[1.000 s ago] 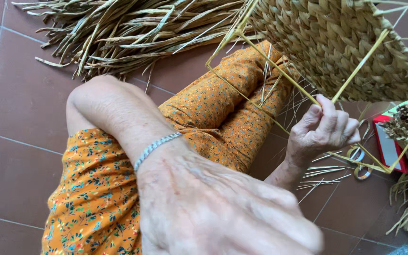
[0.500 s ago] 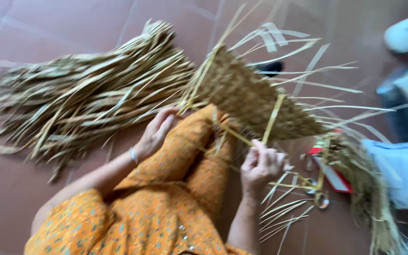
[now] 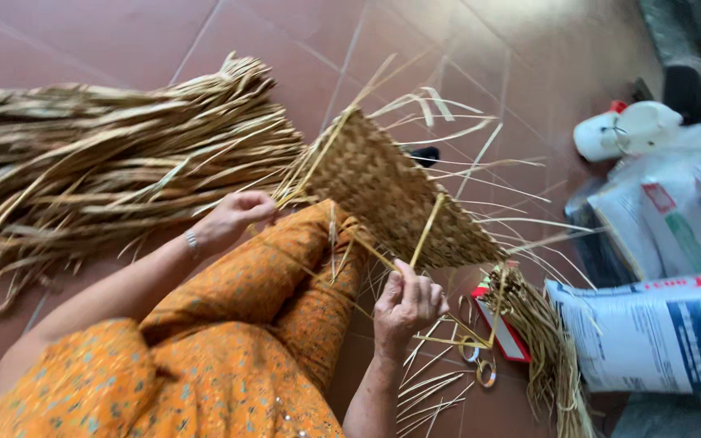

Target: The person sits on the floor weaving a water hyacinth basket around a bamboo frame, tucking and tightening woven strands along the edges and rotating the basket to work around its sides.

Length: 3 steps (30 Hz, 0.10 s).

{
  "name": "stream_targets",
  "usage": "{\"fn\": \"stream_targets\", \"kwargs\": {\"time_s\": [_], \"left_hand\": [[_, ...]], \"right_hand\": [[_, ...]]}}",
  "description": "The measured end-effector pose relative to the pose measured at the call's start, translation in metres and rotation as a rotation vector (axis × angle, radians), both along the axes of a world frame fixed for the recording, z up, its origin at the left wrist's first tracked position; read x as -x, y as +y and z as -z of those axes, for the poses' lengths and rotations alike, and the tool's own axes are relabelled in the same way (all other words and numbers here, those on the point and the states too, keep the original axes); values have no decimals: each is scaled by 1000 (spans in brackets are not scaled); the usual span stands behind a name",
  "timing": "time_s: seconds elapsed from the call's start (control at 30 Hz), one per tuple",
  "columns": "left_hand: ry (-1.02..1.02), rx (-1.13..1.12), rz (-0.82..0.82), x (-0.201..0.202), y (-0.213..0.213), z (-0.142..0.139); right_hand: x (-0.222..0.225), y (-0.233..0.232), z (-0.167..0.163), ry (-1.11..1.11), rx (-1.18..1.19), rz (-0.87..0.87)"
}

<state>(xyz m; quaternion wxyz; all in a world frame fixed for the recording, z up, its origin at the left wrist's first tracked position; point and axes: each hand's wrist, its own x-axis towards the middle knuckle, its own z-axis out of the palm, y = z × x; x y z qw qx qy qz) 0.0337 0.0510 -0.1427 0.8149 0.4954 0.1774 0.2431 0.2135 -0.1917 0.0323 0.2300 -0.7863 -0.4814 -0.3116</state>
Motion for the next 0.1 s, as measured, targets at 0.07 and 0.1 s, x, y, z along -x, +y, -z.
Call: {"fn": "stream_targets", "kwargs": {"time_s": [0.07, 0.1], "left_hand": [[61, -128, -106, -2, -3, 2], [92, -196, -151, -7, -7, 4]], "right_hand": [[6, 4, -2, 0, 22, 16], [9, 4, -2, 0, 17, 23]]}}
